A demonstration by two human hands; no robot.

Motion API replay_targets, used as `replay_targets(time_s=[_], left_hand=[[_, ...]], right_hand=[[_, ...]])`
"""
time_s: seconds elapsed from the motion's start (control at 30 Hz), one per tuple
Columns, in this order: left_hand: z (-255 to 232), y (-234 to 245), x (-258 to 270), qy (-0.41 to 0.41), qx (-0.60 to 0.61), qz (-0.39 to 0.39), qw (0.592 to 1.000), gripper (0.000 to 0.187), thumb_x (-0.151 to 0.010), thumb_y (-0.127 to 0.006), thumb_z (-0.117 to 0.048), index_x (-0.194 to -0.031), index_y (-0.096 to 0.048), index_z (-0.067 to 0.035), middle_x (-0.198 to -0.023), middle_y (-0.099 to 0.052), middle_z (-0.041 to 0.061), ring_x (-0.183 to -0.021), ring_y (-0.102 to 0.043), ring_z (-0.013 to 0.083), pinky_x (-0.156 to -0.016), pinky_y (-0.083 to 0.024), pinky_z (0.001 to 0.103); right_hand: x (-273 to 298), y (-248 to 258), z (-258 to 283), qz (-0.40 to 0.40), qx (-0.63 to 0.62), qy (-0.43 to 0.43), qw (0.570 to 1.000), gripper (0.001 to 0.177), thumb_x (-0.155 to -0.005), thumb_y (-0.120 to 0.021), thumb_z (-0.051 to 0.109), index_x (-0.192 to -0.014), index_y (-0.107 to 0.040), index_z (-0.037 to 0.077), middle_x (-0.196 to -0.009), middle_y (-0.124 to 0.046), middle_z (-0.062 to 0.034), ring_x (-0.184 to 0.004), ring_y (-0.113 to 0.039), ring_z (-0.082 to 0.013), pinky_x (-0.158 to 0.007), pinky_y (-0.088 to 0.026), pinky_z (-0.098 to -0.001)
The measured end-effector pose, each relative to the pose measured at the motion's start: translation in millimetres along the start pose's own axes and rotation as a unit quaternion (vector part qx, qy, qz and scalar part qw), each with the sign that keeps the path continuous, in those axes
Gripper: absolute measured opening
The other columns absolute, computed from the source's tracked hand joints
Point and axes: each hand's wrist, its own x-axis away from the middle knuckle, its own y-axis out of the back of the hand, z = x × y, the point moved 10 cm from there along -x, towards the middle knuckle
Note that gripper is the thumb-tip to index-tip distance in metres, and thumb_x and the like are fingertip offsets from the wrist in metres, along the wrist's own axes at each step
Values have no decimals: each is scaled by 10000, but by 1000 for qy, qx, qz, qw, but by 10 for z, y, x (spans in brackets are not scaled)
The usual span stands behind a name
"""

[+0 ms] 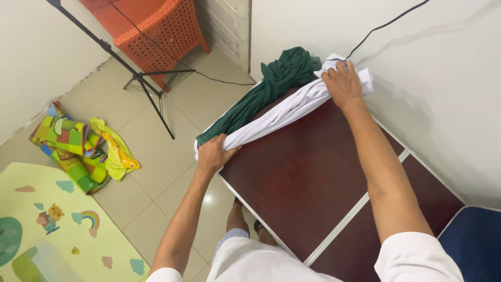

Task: The person opens a blue suitcase placed on a table and removes several folded clothes one by one. They unfold each item, including a green shirt, a white shirt, a gray shirt, a red shirt, a patterned shirt, and a blue shirt, then place them on the table.

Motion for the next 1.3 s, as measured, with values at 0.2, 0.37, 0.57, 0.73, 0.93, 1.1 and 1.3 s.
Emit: replay_targets(time_s=[0.2, 0.37, 0.57, 0.73, 0.93, 1.1, 1.3], left_hand=[[196, -171, -215, 29, -33, -41, 998, 413, -849, -792, -460, -917, -695, -64, -836, -672, 116, -737, -674, 367, -604, -525, 484], [173, -190, -293, 34, -41, -74, 996, 375, -801, -806, -380, -897, -689, -36, -931, -641, 130, -803, -660, 356, -600, -527, 469], [207, -231, -316, 38, -80, -68, 994, 360, -809, -826, -364, -874, -680, -42, -895, -636, 109, -860, -640, 324, -711, -520, 463], [260, -123, -324, 9, -62, -103, 993, 458, -840, -788, -320, -1179, -654, -43, -967, -650, 120, -885, -637, 311, -716, -518, 441], [373, -396, -401, 16, -112, -17, 993, 524, -870, -748, -268, -1359, -620, -131, -1217, -612, 170, -1145, -563, 358, -932, -448, 486], [261, -485, -291, -24, -113, -63, 991, 655, -888, -727, -332, -1432, -523, -30, -1411, -513, 275, -1344, -461, 443, -1113, -361, 529], [332, -525, -277, 0, -96, -36, 995, 688, -901, -710, -383, -1452, -506, -25, -1476, -474, 262, -1393, -428, 438, -1161, -328, 530]], right_hand=[[-513, -230, -13, -7, 5, 9, 1000, 170, -972, -632, 183, -1131, -688, 207, -1102, -706, 49, -1195, -572, -176, -1008, -395, -407], [-869, -381, 91, -51, -8, 17, 999, 199, -904, -643, 197, -1093, -697, 225, -1078, -705, 60, -1172, -575, -170, -938, -415, -377], [-1166, -502, 189, -60, -43, 35, 997, 108, -978, -615, 195, -1042, -699, 217, -1053, -696, 53, -1161, -577, -170, -942, -418, -372], [-1239, -456, 270, -124, -74, 54, 988, 149, -1030, -591, 190, -1129, -703, 196, -1135, -668, 28, -1245, -550, -190, -1031, -415, -378], [-1232, -872, 590, -30, -93, 4, 995, 351, -985, -551, 203, -1326, -619, 256, -1541, -478, -87, -1449, -361, -312, -1138, -325, -508], [-1072, -748, 730, 0, -24, -58, 998, 680, -891, -608, 200, -1549, -440, 236, -1628, -359, -119, -1442, -344, -336, -1115, -332, -517], [-851, -745, 748, 48, -222, -151, 962, 670, -970, -670, 45, -1591, -436, 132, -1614, -371, -214, -1351, -476, -419, -1035, -500, -496]])
